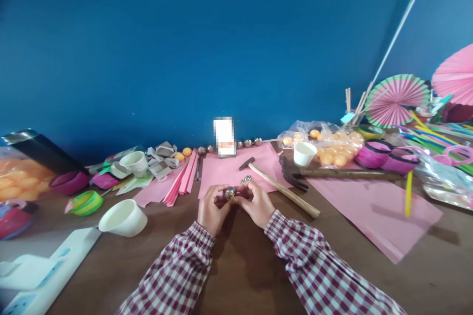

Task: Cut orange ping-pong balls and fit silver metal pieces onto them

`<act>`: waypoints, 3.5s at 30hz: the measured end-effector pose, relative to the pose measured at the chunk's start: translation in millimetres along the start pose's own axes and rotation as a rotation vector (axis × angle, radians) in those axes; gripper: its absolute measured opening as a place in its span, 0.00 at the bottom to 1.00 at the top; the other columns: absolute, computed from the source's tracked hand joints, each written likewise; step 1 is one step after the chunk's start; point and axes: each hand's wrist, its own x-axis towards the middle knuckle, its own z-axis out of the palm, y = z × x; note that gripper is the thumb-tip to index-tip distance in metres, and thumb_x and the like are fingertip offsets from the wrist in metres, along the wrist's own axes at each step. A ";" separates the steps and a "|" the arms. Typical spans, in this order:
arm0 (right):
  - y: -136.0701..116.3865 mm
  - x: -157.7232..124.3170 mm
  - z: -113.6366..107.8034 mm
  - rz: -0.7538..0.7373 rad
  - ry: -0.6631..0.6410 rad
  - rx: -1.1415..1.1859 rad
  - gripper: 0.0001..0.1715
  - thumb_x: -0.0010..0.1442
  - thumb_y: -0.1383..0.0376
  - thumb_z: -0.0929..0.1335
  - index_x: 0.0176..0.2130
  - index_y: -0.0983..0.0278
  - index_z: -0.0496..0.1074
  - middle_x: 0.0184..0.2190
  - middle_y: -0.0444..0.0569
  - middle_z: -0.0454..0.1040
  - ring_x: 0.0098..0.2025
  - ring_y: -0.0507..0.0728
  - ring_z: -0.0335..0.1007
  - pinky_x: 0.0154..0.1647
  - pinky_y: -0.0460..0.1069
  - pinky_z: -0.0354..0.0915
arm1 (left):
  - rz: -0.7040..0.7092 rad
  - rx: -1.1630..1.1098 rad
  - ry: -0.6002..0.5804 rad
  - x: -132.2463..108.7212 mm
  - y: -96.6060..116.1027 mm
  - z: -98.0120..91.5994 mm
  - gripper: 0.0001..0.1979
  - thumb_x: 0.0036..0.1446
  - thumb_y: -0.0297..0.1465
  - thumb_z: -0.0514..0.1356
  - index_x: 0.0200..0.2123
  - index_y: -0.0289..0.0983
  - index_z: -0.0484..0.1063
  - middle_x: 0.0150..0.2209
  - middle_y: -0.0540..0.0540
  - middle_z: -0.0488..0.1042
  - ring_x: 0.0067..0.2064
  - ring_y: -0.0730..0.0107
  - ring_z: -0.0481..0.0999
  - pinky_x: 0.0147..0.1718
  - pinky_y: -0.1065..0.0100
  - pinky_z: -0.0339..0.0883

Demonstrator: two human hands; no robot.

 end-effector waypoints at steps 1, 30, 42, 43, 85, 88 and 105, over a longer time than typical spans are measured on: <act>0.5 0.1 -0.1 0.001 -0.002 -0.007 0.15 0.45 0.59 0.69 0.32 0.65 0.65 0.31 0.46 0.71 0.34 0.54 0.68 0.36 0.49 0.65 | -0.001 0.003 0.002 -0.1 -0.8 0.2 0.15 0.43 0.25 0.60 0.38 0.37 0.67 0.40 0.44 0.66 0.29 0.73 0.72 0.27 0.69 0.70; 6.8 1.8 1.7 0.040 0.004 -0.009 0.13 0.46 0.60 0.68 0.30 0.64 0.64 0.28 0.45 0.70 0.32 0.52 0.68 0.33 0.47 0.66 | -0.001 0.082 -0.024 1.0 -0.3 -1.8 0.16 0.43 0.22 0.58 0.38 0.38 0.67 0.39 0.45 0.67 0.37 0.67 0.71 0.33 0.66 0.70; 7.6 1.4 2.7 0.005 0.035 -0.011 0.13 0.47 0.59 0.68 0.29 0.64 0.63 0.27 0.44 0.70 0.30 0.52 0.67 0.31 0.47 0.64 | -0.036 0.062 -0.012 -1.5 3.3 -0.8 0.14 0.43 0.25 0.59 0.38 0.37 0.67 0.39 0.44 0.68 0.38 0.66 0.72 0.33 0.66 0.70; 7.2 1.9 2.5 0.004 0.037 -0.012 0.13 0.47 0.58 0.68 0.29 0.64 0.64 0.27 0.44 0.70 0.30 0.52 0.66 0.30 0.47 0.64 | -0.067 0.028 -0.009 -1.8 3.4 -0.1 0.14 0.43 0.26 0.59 0.37 0.36 0.67 0.39 0.44 0.68 0.36 0.67 0.73 0.32 0.66 0.70; -3.4 0.5 1.1 -0.198 0.006 -0.216 0.16 0.49 0.72 0.65 0.40 0.62 0.65 0.35 0.46 0.65 0.34 0.51 0.64 0.35 0.47 0.65 | -0.410 -0.570 -0.072 4.4 2.9 -3.0 0.12 0.49 0.34 0.57 0.37 0.35 0.64 0.35 0.44 0.69 0.35 0.68 0.71 0.30 0.67 0.68; -5.6 0.0 1.2 -0.254 0.004 -0.253 0.14 0.49 0.72 0.66 0.38 0.62 0.65 0.36 0.46 0.66 0.37 0.52 0.64 0.37 0.47 0.64 | -0.414 -0.591 -0.058 4.7 3.3 -2.1 0.11 0.48 0.32 0.58 0.35 0.35 0.64 0.34 0.45 0.69 0.34 0.70 0.71 0.30 0.68 0.68; 1.7 12.9 -51.3 -0.160 0.240 -0.996 0.15 0.59 0.66 0.57 0.41 0.58 0.68 0.34 0.46 0.71 0.36 0.53 0.64 0.38 0.47 0.59 | -0.555 -0.797 0.050 9.6 9.7 -5.9 0.21 0.46 0.38 0.58 0.45 0.37 0.67 0.33 0.43 0.73 0.31 0.68 0.74 0.29 0.67 0.69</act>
